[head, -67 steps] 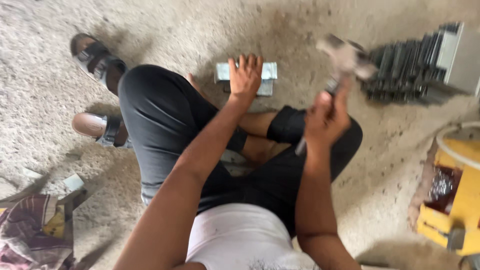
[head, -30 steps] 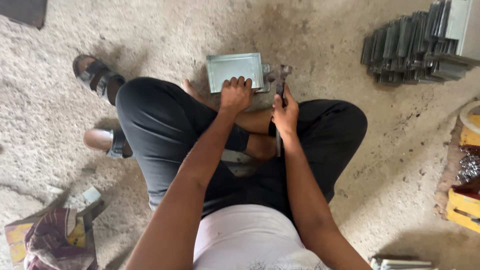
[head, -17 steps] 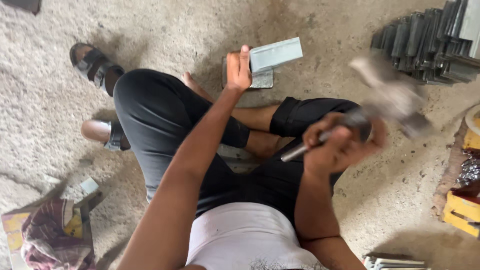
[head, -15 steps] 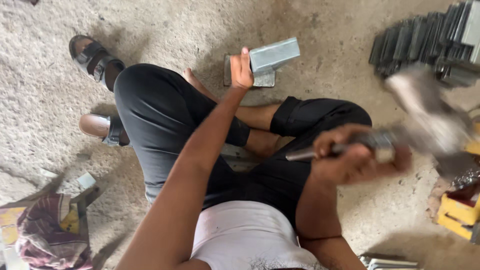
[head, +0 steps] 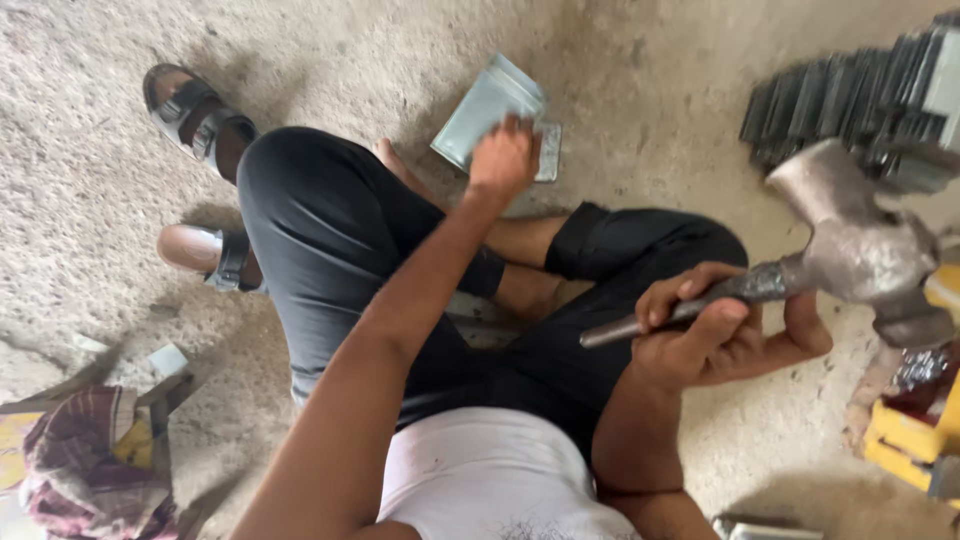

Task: The person sits on the floor and repeatedly strikes a small rectangular metal piece with a hammer. They hold the metal piece on a larger metal block with their left hand and use the hammer in their right hand to flatten or shape it.

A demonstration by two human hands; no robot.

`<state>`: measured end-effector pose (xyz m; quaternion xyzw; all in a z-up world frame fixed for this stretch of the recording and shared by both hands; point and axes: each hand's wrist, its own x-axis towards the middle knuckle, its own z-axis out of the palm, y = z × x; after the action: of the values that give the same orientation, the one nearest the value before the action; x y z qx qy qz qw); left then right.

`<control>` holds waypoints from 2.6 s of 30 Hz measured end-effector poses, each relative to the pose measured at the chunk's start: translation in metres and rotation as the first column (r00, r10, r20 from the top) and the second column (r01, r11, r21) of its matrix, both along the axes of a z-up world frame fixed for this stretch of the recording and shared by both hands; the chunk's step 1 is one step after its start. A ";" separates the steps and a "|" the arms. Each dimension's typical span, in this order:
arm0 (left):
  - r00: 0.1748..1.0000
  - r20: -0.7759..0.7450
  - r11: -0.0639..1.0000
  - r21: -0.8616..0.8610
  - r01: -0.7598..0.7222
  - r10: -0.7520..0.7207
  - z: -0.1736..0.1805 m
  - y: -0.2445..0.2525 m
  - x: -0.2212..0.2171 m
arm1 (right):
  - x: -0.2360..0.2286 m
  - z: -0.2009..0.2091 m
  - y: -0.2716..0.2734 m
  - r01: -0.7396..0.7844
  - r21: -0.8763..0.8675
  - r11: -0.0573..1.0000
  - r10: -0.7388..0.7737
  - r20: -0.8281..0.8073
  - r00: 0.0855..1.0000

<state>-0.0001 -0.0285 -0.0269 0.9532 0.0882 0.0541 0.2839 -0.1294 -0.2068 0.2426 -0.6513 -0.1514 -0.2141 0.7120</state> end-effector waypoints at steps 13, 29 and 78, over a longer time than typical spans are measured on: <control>0.959 -0.153 0.971 0.056 -0.234 0.239 -0.023 0.061 -0.011 | 0.039 -0.012 -0.062 0.014 -0.133 0.991 0.020 0.248 0.969; 0.957 -0.252 0.972 0.217 -0.088 0.143 -0.015 0.070 0.006 | 0.109 -0.199 -0.002 -0.146 -0.696 0.703 -0.058 -0.261 0.963; 0.389 0.885 0.965 -0.205 -0.167 0.255 -0.093 -0.017 -0.003 | 0.059 -0.021 0.074 -0.395 -0.716 0.576 0.260 -0.297 0.919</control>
<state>-0.0030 -0.0452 -0.1204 0.7415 0.0438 0.5902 0.3160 -0.0702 -0.1326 0.2211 -0.8650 -0.2879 0.0583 0.4067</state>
